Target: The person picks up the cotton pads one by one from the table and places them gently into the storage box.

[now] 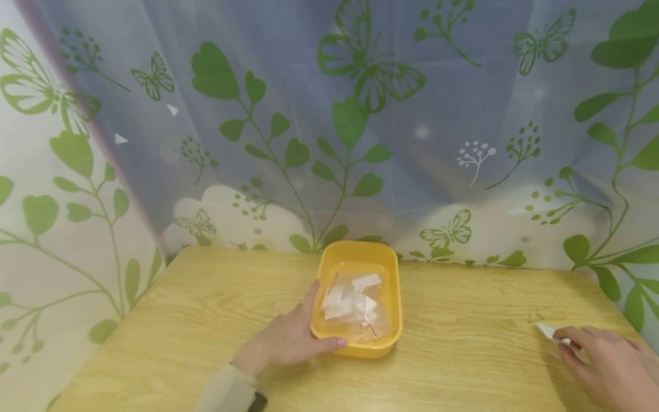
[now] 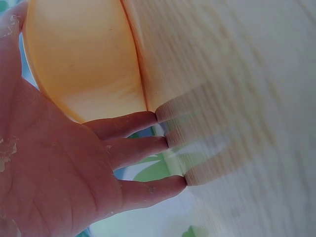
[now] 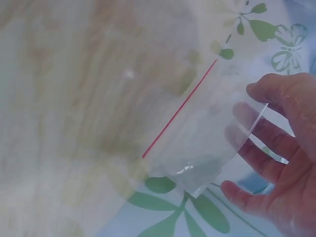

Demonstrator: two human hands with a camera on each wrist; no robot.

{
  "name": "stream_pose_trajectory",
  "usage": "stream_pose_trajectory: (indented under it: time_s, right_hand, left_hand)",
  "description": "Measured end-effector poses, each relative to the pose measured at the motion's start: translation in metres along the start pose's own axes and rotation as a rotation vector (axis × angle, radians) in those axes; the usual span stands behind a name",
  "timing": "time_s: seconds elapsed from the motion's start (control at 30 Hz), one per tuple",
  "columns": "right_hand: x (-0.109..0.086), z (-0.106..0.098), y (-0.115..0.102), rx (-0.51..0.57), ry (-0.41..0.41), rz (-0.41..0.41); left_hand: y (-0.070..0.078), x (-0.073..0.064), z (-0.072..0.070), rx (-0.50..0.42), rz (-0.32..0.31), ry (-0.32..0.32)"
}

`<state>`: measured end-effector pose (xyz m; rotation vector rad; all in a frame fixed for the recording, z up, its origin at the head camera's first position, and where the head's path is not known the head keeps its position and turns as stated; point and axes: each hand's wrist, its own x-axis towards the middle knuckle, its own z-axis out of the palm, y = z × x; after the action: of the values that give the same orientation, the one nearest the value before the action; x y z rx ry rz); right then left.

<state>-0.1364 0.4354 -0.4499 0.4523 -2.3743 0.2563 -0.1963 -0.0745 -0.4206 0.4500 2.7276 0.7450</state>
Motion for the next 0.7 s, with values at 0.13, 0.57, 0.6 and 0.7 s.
stream_pose_trajectory:
  time_s: [0.13,0.57,0.6,0.7]
  right_hand:
    - [0.010,-0.002,-0.007,-0.005,0.019,-0.029]
    - [0.028,-0.007,-0.025,-0.031,0.065,-0.029]
    - [0.029,-0.008,-0.027,-0.038,0.064,-0.025]
    - [0.030,-0.010,-0.032,-0.062,0.048,-0.008]
  left_hand:
    - [0.000,0.000,-0.001,-0.007,0.001,0.000]
    - [0.002,-0.001,-0.002,0.000,-0.004,0.007]
    - [0.002,-0.001,-0.002,0.000,-0.005,0.006]
    - [0.002,-0.001,-0.001,-0.002,-0.006,0.005]
